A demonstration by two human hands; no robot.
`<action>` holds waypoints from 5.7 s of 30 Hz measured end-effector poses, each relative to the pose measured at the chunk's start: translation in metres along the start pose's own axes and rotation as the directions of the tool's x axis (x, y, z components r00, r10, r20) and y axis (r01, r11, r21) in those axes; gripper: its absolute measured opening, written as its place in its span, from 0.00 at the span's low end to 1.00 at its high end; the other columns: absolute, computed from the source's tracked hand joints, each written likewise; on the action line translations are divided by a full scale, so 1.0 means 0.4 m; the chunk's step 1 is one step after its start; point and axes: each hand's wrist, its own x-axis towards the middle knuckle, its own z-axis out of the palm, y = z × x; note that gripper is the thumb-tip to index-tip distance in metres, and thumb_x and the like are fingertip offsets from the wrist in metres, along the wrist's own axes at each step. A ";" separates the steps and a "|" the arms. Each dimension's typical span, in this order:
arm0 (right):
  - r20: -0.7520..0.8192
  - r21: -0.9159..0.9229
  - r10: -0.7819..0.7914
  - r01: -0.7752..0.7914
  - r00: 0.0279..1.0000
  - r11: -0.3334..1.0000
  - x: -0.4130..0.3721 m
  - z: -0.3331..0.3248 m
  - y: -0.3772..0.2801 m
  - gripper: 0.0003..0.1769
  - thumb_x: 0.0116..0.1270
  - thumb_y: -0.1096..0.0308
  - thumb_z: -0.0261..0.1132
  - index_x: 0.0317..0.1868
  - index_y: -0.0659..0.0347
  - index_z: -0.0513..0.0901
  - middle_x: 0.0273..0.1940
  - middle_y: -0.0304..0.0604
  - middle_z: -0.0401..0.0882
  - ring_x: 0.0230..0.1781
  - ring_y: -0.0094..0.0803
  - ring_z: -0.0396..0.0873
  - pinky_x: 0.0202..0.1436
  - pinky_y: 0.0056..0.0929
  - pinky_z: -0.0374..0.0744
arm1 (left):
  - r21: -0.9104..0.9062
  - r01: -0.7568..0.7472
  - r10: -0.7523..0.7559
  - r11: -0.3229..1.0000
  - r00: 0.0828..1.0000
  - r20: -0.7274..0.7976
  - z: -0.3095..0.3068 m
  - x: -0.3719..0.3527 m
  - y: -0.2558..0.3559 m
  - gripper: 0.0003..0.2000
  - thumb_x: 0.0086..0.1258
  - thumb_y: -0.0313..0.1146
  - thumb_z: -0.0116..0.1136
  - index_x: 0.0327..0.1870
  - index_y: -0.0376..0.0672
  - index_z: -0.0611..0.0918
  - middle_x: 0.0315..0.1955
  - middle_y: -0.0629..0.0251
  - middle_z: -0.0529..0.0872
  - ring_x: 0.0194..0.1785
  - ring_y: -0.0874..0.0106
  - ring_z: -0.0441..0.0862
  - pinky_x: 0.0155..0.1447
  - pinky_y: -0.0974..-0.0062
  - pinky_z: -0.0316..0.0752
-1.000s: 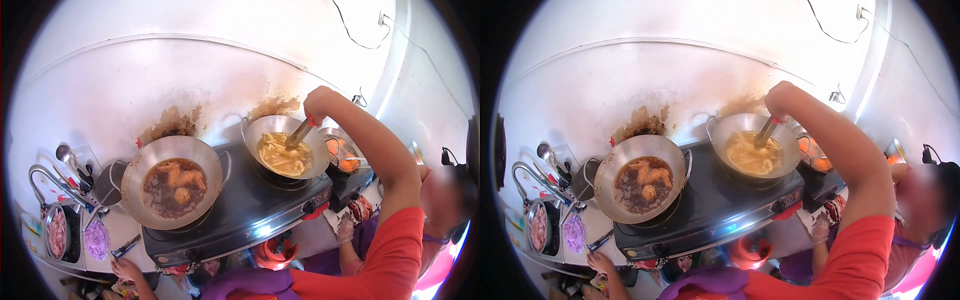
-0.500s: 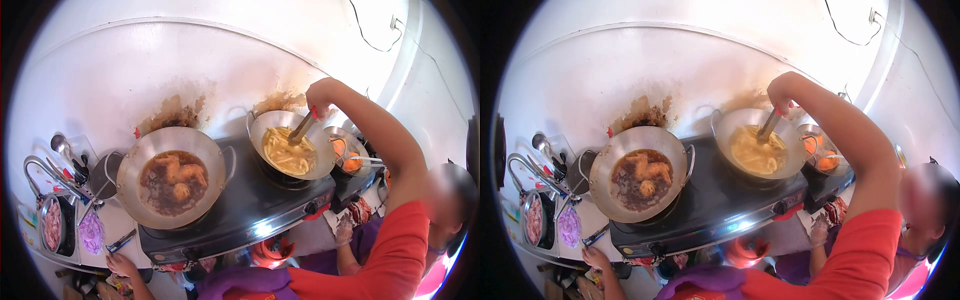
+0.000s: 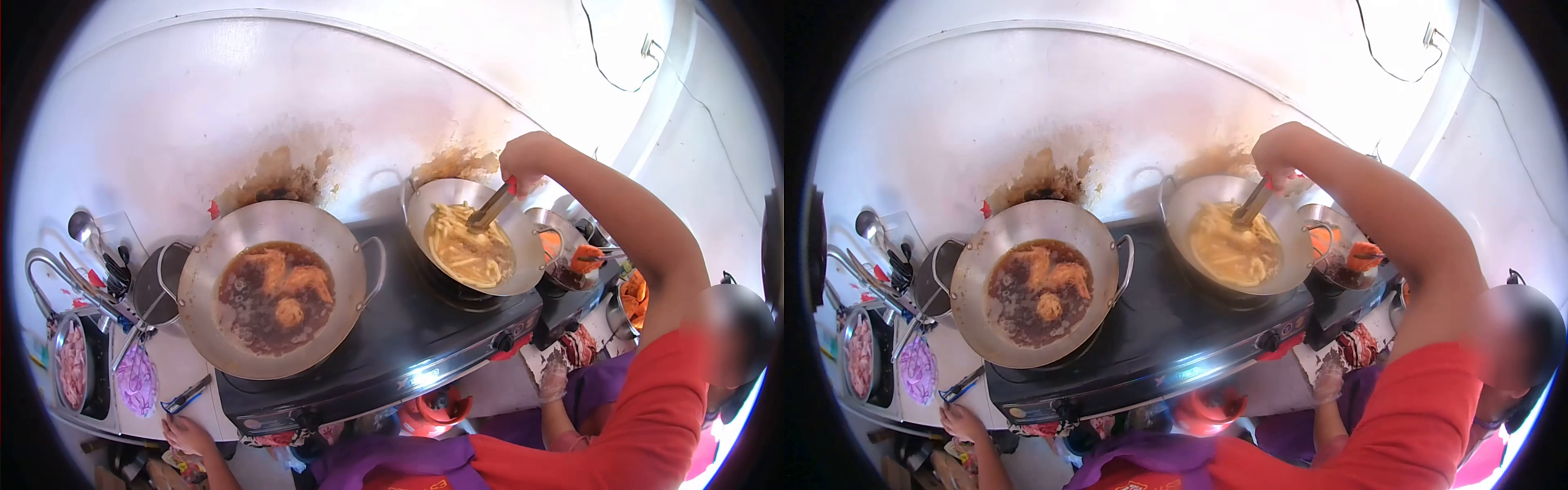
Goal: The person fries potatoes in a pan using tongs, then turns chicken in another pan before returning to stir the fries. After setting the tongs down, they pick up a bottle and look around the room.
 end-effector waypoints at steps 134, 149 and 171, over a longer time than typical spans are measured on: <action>-0.485 0.081 -0.201 -0.185 0.851 -0.979 -0.482 -0.221 -1.347 0.26 0.64 0.67 0.57 0.61 0.55 0.60 0.40 0.36 0.71 0.24 0.20 0.65 0.23 0.18 0.64 | -0.228 0.972 0.710 -0.058 0.201 0.675 -0.214 0.429 0.153 0.18 0.72 0.46 0.41 0.53 0.43 0.71 0.46 0.69 0.79 0.51 0.73 0.74 0.53 0.72 0.68; -0.469 -0.088 -0.108 -0.168 0.877 -0.982 -0.216 -0.363 -1.411 0.12 0.64 0.62 0.59 0.44 0.56 0.71 0.39 0.40 0.72 0.30 0.25 0.71 0.30 0.19 0.72 | -0.092 0.989 0.748 -0.120 0.151 0.647 -0.290 0.477 0.155 0.16 0.72 0.44 0.42 0.49 0.42 0.74 0.46 0.72 0.80 0.52 0.74 0.75 0.52 0.71 0.69; -0.629 0.599 -0.378 0.113 0.680 -0.793 -0.301 -0.007 -1.629 0.31 0.67 0.53 0.55 0.66 0.57 0.61 0.54 0.42 0.73 0.44 0.28 0.75 0.49 0.27 0.73 | -0.125 0.992 0.811 0.023 0.055 0.583 -0.243 0.381 0.070 0.16 0.68 0.44 0.51 0.50 0.45 0.75 0.44 0.72 0.78 0.50 0.74 0.75 0.52 0.72 0.70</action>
